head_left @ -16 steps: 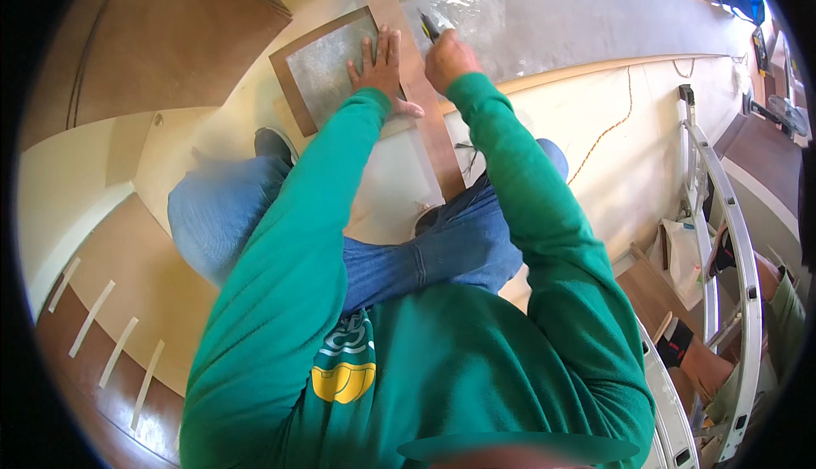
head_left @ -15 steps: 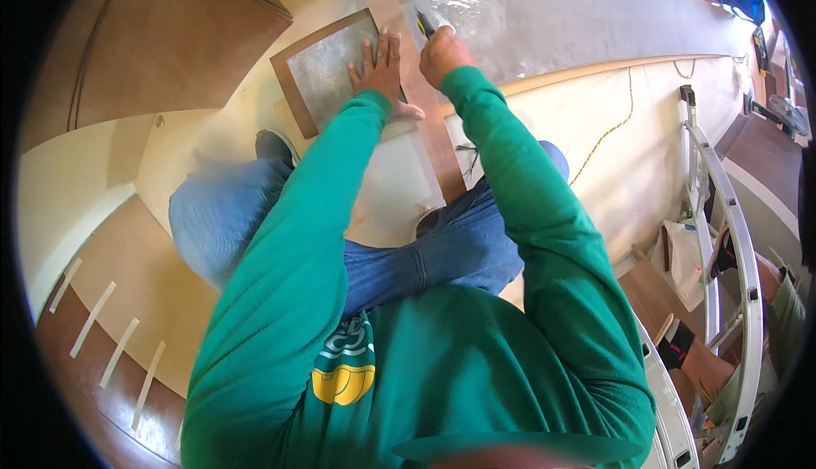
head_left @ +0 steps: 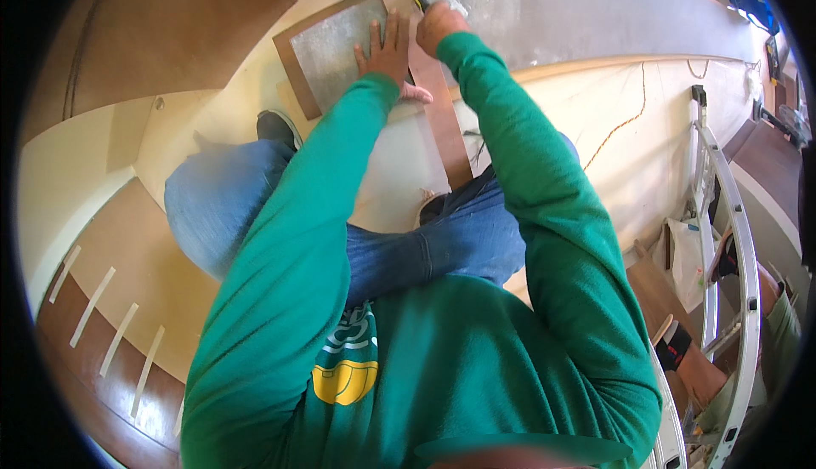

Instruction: The person positions a large sheet of laminate flooring on the floor, then uses a straight edge and a utility knife to score and cut the sheet into smaller pieces.

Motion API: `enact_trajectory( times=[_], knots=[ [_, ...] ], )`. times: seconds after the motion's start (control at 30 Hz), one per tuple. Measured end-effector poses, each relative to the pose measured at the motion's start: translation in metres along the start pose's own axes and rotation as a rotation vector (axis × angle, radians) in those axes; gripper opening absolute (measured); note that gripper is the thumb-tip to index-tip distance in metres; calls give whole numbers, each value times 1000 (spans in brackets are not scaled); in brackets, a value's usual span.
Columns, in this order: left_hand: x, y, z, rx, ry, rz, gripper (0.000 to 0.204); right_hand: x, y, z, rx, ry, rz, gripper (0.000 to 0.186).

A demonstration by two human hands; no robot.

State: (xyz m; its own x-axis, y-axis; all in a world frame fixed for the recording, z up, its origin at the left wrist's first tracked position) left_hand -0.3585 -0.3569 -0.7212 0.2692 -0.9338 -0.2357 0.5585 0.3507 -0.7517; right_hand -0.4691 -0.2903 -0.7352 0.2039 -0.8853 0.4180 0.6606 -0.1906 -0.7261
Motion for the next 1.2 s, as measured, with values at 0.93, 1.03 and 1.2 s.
enact_trajectory(
  times=[0.93,1.03,1.2],
  knots=[
    [-2,-7,6,86,-63,64,168,-2,-24,42,-104,110,-281,34],
    [-2,-5,5,115,-72,38,168,0,-17,30,-83,73,-319,35],
    [0,-4,5,110,-66,37,168,7,-13,24,-37,71,-309,36]
  ],
)
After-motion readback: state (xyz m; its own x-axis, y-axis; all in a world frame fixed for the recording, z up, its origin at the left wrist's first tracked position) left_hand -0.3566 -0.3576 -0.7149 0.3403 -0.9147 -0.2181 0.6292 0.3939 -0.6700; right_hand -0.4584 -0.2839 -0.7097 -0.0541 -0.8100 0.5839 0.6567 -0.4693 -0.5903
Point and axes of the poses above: each hand's wrist, its own z-axis away from the middle knuckle, its own y-axis out of the palm, x = y × z, the point moved 10 cm from there along -z, towards the middle knuckle, and after that the axes turned 7 degrees about x, right-handed, at the moved point
